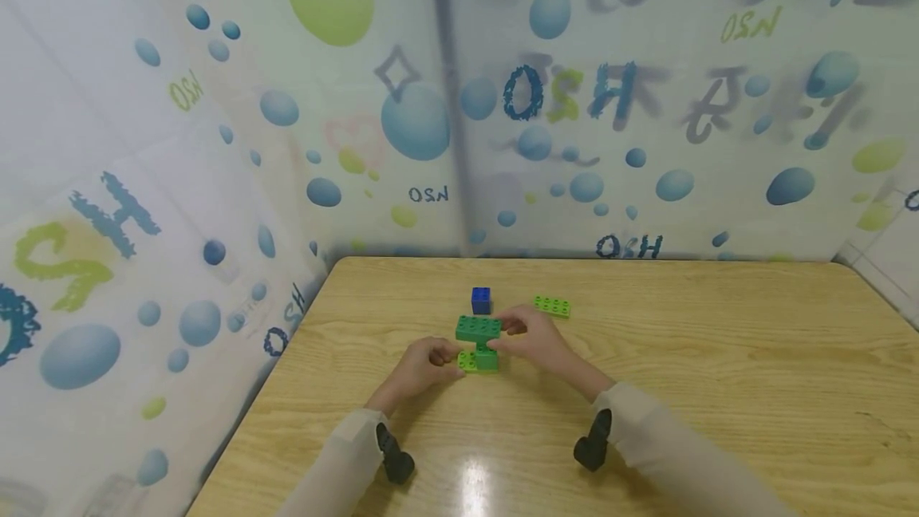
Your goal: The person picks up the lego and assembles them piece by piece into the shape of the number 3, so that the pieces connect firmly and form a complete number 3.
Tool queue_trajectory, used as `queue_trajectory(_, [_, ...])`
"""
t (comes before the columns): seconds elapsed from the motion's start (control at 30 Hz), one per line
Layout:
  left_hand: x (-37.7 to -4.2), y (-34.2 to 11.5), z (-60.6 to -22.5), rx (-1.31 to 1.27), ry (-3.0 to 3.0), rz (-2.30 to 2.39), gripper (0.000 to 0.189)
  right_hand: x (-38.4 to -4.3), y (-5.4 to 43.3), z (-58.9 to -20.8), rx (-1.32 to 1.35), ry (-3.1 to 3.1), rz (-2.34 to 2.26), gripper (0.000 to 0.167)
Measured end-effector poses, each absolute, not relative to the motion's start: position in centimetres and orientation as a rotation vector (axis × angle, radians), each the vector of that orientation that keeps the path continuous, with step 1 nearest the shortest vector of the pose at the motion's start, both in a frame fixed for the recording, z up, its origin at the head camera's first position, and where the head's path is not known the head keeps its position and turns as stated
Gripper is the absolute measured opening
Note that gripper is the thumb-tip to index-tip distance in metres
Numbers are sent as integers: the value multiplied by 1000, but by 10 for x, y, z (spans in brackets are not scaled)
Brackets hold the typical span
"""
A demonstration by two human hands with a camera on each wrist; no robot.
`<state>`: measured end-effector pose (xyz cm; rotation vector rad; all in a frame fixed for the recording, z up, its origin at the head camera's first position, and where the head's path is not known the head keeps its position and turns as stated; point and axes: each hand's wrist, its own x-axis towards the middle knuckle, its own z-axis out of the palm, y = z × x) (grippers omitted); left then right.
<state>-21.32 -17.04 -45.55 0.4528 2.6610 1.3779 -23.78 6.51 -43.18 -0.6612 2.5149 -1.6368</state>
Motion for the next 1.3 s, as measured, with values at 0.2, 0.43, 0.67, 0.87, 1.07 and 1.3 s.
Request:
queue_trajectory(0.2, [-214, -171, -456, 452, 2681, 1350, 28, -234, 59, -430, -679, 2510, -1641, 41])
queue_trajectory(0.43, [-215, -171, -457, 428, 2680, 1332, 23, -234, 56, -435, -713, 2527, -1623, 38])
queue_trajectory(0.67, [-215, -172, -460, 411, 2671, 1342, 23, -233, 57, -440, -798, 2537, -1589, 38])
queue_trajectory(0.87, [-215, -172, -459, 399, 2676, 1334, 23, -233, 58, -441, -772, 2523, -1579, 38])
queue_trajectory(1.07, [-216, -173, -460, 411, 2677, 1337, 23, -233, 57, -440, -764, 2516, -1583, 36])
queue_trajectory(1.3, [-216, -173, -459, 412, 2678, 1324, 24, -233, 60, -442, -772, 2477, -1606, 37])
